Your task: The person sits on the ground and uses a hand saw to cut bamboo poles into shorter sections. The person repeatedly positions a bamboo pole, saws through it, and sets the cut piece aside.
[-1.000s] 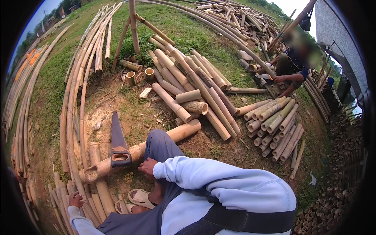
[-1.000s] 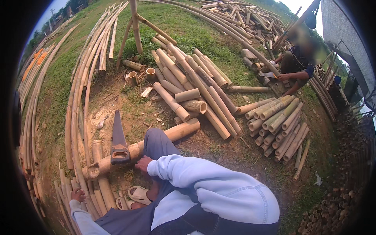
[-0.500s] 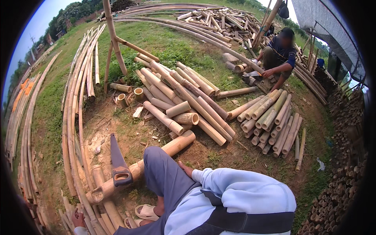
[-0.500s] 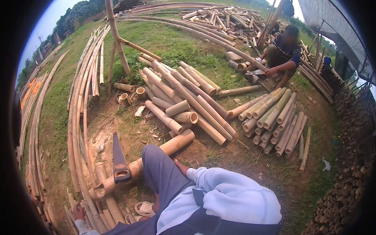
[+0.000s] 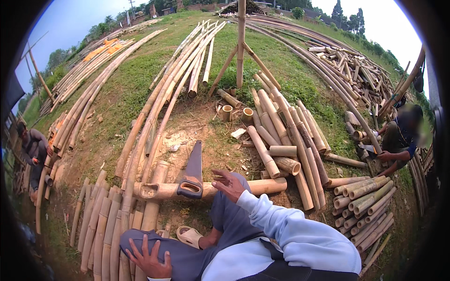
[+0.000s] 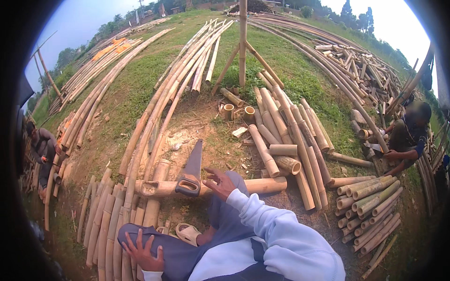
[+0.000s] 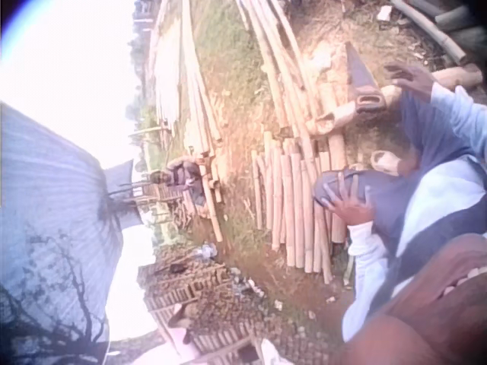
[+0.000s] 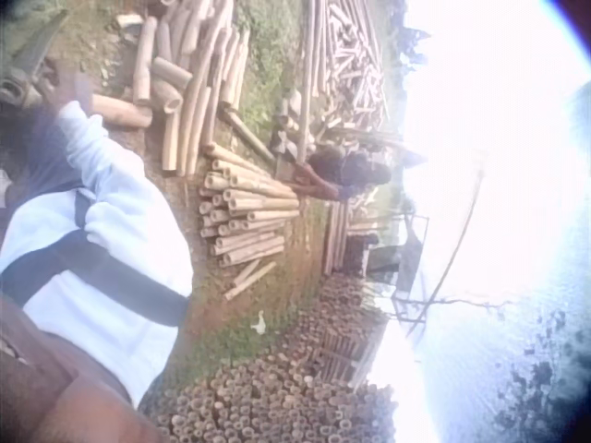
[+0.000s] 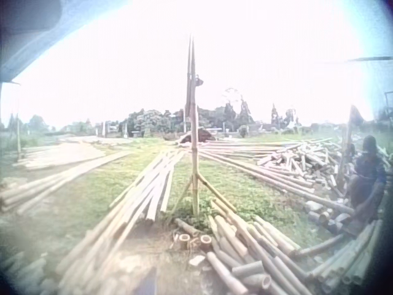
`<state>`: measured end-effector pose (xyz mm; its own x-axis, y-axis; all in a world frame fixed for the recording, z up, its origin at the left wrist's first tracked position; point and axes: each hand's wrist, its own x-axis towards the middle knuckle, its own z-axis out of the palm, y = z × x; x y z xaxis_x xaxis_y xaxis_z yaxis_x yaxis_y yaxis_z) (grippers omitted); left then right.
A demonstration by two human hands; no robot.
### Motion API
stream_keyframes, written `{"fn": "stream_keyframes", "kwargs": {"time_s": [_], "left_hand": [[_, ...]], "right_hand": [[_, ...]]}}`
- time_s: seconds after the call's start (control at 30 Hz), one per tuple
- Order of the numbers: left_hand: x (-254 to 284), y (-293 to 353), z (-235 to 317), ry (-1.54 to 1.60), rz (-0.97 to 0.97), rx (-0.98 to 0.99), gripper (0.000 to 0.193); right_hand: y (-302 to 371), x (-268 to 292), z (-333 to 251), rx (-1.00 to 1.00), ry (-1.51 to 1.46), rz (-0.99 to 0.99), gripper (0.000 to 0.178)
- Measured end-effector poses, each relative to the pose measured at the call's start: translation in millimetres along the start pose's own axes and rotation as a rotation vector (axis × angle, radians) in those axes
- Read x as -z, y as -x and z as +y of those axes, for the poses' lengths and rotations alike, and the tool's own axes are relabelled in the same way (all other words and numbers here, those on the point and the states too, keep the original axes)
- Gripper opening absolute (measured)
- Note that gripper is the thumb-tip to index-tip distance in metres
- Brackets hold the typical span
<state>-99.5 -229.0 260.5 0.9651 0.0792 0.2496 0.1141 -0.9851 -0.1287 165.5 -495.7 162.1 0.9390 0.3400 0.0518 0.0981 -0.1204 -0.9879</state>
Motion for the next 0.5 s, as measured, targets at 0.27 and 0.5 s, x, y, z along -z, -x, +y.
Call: {"fn": "stream_keyframes", "kwargs": {"time_s": [0.27, 0.5], "left_hand": [[-179, 223, -117, 0.655, 0.077, 1.136, 0.058], [-209, 207, -88, 1.635, 0.428, 1.199, 0.056]], "right_hand": [[25, 5, 86, 0.161, 1.17, -0.261, 0.071], [-34, 18, 102, -0.49, 0.803, 0.122, 0.092]]}}
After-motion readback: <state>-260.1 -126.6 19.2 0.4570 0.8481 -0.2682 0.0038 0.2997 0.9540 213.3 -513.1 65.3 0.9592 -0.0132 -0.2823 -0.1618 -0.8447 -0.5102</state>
